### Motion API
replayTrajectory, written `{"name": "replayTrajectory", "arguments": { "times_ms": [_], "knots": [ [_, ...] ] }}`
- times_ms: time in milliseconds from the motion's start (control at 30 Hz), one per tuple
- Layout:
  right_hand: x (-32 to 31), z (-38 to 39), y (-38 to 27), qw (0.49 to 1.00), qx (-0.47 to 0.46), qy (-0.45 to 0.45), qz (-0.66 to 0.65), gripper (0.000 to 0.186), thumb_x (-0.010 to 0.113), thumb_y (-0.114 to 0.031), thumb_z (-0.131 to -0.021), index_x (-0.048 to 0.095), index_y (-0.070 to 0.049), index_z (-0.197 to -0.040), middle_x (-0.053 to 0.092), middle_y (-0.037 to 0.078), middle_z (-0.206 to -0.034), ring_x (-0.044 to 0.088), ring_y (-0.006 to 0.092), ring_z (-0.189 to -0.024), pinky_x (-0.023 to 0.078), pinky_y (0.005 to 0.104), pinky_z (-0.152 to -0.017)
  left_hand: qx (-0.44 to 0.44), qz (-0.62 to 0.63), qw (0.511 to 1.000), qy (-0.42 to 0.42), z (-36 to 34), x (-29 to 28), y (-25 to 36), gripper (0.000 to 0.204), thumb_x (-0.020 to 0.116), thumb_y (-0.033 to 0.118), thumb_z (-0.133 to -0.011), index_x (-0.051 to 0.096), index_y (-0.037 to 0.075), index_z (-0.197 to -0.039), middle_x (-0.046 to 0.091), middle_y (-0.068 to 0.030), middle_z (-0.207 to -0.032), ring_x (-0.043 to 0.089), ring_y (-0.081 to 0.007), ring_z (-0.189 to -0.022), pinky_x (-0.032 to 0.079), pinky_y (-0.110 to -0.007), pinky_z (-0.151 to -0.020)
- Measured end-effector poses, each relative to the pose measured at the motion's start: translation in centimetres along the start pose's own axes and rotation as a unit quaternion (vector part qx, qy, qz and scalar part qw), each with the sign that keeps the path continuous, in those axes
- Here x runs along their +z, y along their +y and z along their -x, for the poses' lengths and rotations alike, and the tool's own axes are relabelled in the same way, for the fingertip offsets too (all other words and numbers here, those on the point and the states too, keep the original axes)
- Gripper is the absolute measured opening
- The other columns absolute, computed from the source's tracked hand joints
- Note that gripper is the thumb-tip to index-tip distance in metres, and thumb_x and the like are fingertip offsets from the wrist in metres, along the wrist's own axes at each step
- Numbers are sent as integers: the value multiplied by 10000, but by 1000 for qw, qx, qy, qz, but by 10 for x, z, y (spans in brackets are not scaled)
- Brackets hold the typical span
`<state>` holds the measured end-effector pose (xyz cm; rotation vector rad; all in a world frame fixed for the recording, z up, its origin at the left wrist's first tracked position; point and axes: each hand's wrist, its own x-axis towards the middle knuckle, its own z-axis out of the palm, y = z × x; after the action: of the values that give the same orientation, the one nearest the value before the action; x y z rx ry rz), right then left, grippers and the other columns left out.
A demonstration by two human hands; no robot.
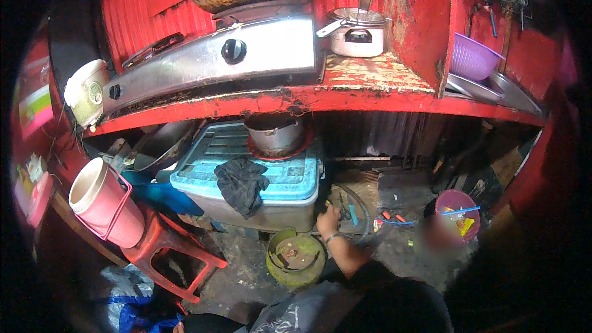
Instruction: The person sits on the floor and uses a small tool to adjust components on the top of a green gas cylinder. They repeatedly insert and remove a small part, then place a yellow cap onto the cylinder valve.
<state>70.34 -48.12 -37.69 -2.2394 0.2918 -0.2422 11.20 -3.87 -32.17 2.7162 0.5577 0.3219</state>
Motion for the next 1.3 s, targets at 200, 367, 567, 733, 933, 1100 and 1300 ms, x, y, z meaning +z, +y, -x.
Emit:
{"name": "replayTrajectory", "arguments": {
  "times_ms": [200, 367, 567, 733, 933, 1100, 1300],
  "knots": [
    [-64, 115, -33, 943, -272, -190, 4, 399, 701, -235, -811, 569, -26, -1125, 549, 180, -1166, 484, 355, -1150, 404, 468, -894, -36, 168, 984, 56, -8, -6, 14, 481, 483, 7, -906, 451, 58, -1383, 541, -197, -1297, 517, -318, -1200, 397, -370, -1031],
    [-60, 179, -21, 764, -591, -207, 157, 378, 653, -288, -828, 569, 5, -1053, 542, 264, -1195, 530, 396, -1100, 460, 544, -805, -155, 197, 967, 50, -35, -29, 74, 355, 580, 208, -944, 610, -23, -1213, 661, -172, -1107, 611, -263, -1033, 442, -336, -959],
    [-7, 184, -14, 769, -565, -231, 190, 122, 528, -168, -823, 580, -78, -760, 610, 83, -586, 605, 246, -486, 459, 390, -423, -260, 212, 935, 113, -27, -45, 113, 377, 575, 313, -964, 667, -49, -1019, 677, -94, -908, 593, -166, -853, 459, -295, -820],
    [29, 185, -27, 821, -506, -206, 166, 182, 540, -194, -828, 614, -107, -686, 640, 97, -610, 634, 245, -519, 468, 391, -449, -339, 147, 927, 71, 24, -47, 64, 410, 541, 320, -976, 610, -24, -1188, 654, -122, -1074, 593, -186, -983, 451, -308, -909],
    [22, 176, -34, 830, -453, -245, 213, 235, 562, -321, -892, 557, -96, -960, 636, 94, -683, 644, 264, -586, 505, 403, -518, -478, 419, 762, 121, 105, -85, 65, 584, 418, 434, -1004, 471, -13, -1376, 555, -132, -1320, 561, -242, -1167, 440, -354, -1001],
    [21, 176, -45, 826, -424, -278, 247, 293, 582, -330, -887, 502, -87, -1031, 617, 118, -821, 653, 273, -697, 517, 391, -564, -427, 235, 873, 14, 164, -139, 92, 573, 383, 422, -1017, 471, -27, -1362, 535, -138, -1353, 544, -264, -1201, 443, -359, -1002],
    [25, 182, -54, 822, -437, -305, 201, 328, 619, -317, -841, 505, -95, -1054, 650, 123, -829, 644, 293, -672, 515, 427, -594, -467, 121, 874, 59, 209, -61, 95, 497, 489, 336, -973, 495, 24, -1360, 550, -149, -1339, 503, -240, -1248, 372, -346, -1057]
  ]
}}
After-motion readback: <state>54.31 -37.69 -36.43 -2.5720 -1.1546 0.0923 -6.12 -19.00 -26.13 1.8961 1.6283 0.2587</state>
